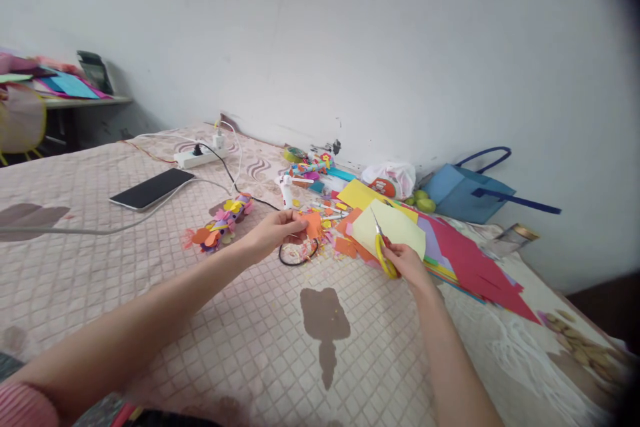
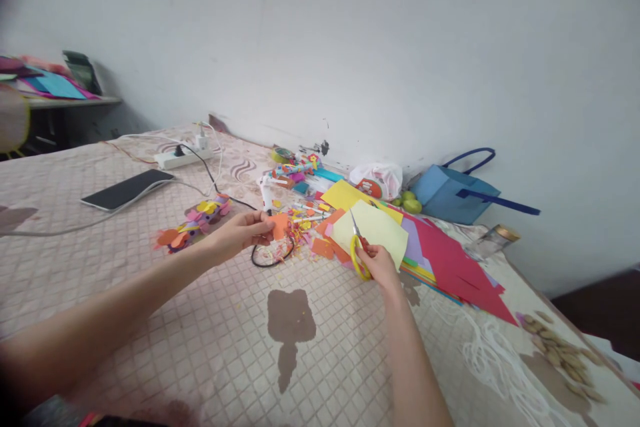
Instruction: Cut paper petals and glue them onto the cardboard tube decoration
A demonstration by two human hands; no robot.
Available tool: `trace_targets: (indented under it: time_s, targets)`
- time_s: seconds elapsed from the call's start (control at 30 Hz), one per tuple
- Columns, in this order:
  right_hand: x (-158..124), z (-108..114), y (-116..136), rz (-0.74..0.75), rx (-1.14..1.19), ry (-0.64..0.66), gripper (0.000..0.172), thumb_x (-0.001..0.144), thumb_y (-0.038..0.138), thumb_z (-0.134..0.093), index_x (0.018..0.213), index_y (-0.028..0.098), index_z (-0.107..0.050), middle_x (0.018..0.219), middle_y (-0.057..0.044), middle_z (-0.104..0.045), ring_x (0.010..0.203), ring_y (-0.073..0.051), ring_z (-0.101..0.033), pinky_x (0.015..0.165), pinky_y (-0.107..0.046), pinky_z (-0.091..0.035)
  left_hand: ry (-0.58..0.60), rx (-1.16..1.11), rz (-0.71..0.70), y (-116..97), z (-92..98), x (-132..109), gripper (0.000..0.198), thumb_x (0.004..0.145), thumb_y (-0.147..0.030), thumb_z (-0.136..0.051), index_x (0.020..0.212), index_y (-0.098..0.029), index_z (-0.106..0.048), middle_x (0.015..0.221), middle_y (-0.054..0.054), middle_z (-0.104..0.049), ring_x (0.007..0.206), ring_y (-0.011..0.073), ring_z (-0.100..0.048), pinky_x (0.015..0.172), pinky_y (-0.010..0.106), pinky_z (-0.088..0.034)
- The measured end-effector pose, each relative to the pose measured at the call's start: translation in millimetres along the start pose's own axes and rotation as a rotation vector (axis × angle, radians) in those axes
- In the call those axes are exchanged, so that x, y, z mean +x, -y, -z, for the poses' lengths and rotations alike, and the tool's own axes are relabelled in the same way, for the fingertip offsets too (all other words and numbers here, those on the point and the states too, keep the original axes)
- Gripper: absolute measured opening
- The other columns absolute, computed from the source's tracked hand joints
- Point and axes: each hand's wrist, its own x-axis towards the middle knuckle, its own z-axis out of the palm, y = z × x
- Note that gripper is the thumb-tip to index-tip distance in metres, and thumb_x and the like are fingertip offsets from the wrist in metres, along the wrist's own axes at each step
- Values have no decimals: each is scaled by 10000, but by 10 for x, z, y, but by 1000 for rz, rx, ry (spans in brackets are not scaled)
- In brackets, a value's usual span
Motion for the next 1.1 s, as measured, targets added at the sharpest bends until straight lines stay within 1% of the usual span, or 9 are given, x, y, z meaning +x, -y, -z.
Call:
trace_targets:
  time_s: [0.1,0.17,0.27,0.33,0.4,0.47,0.6,0.87,1.1]
  targets:
    - [-100,-94,176,24,151,32,489,572,577,-632,799,152,-549,571,-3,-570,463,-129,-520,422,-232,-382,17,-12,-9,-11,13,5,228,699,-288,-679,714,-121,-525,657,15,-614,590,69,-566,620,203,-456]
    - [-232,-183,334,45,226,73,527,582,608,-611,844,158,-526,545,33,-515,413,-99,-453,393,-221,-353,22,-29,-21,-18,29,17,226,702,-275,-679,709,-121,-514,641,12,-614,576,66,-564,612,198,-454]
    - [-509,-316,581,94,372,207,523,575,570,-659,868,168,-498,552,58,-458,399,-71,-383,367,-200,-298,20,-43,-44,-41,57,32,217,712,-264,-672,724,-122,-508,642,16,-623,577,70,-576,605,195,-461]
    - [-695,-390,697,161,364,330,503,641,592,-607,890,168,-496,596,43,-458,441,-79,-403,392,-204,-320,13,-53,-61,-72,71,31,215,720,-264,-665,733,-126,-501,653,15,-629,581,77,-589,612,203,-471]
    - [-839,-451,747,242,326,420,517,715,647,-487,908,168,-495,635,27,-451,488,-95,-437,437,-222,-363,6,-68,-81,-115,78,21,213,730,-263,-655,731,-129,-489,665,14,-634,585,84,-600,628,218,-484]
    - [-927,-502,739,284,287,499,535,763,669,-388,927,170,-488,633,29,-427,491,-99,-432,462,-236,-382,-8,-84,-110,-161,82,8,207,744,-255,-643,733,-132,-477,675,17,-640,606,94,-614,655,233,-494]
    - [-994,-566,690,279,237,616,545,801,667,-301,963,173,-463,599,37,-416,447,-93,-399,434,-236,-357,-36,-112,-164,-215,97,-3,191,783,-247,-601,763,-141,-445,733,50,-667,699,137,-652,711,279,-509]
    - [-1100,-608,827,350,124,613,547,781,691,-299,840,171,-458,564,45,-390,468,-96,-382,444,-226,-336,-79,-37,-153,-198,84,-21,180,816,-251,-566,799,-156,-414,750,72,-683,705,182,-677,683,325,-535]
    - [-1111,-651,826,342,128,601,565,761,719,-284,830,180,-441,543,50,-387,458,-98,-376,448,-231,-330,-94,-39,-143,-183,61,-15,166,817,-242,-564,787,-155,-426,740,61,-681,697,174,-680,662,293,-541]
